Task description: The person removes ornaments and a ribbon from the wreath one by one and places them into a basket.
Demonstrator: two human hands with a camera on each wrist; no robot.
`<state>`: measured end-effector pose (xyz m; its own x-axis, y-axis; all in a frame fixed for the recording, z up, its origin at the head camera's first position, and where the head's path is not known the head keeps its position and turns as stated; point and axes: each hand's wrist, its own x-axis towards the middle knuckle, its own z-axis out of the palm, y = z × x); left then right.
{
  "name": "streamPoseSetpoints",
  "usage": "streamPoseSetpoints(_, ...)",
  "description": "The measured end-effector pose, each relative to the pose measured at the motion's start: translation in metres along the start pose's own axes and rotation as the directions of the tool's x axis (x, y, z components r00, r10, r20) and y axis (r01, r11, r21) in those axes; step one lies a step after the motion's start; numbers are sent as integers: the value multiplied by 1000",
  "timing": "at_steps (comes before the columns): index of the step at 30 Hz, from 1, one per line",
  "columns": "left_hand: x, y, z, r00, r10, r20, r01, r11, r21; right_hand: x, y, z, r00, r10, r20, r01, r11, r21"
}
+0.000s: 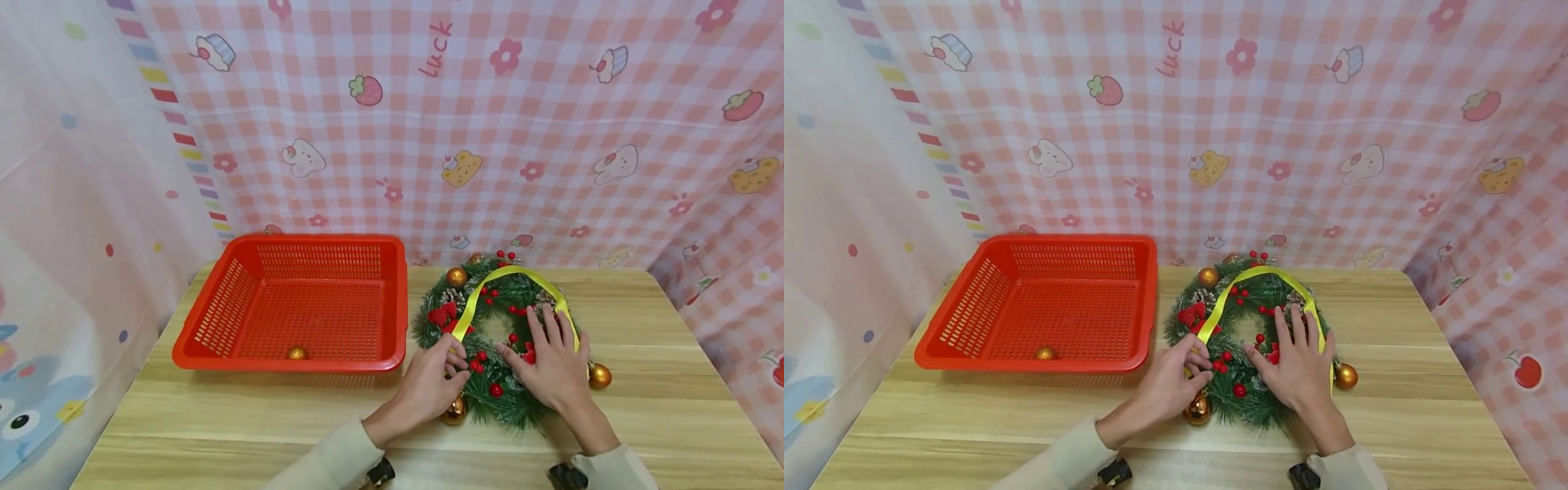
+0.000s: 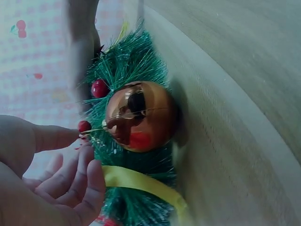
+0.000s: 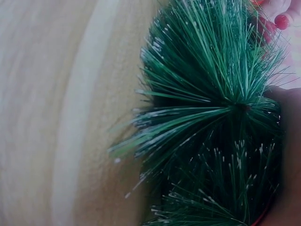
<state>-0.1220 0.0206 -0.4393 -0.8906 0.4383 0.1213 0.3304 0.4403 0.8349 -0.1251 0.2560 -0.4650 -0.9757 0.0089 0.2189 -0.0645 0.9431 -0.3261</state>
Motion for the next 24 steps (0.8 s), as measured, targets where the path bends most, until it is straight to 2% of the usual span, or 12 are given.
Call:
streamPoseSetpoints(7,6,-4,6,1000,4,-19,-5,999,-34,-1,0,-1,1000,3,6,-3,1000,1)
streamPoseSetpoints(17,6,-9,10,998,10,-59,-13,999,-53,-1,0,0,1000,7,23,-7,1000,-3)
streamPoseSetpoints(24,7,-8,8,998,-58,-28,51,977,-209,0,0,0,1000,6,21,-6,1000,-6)
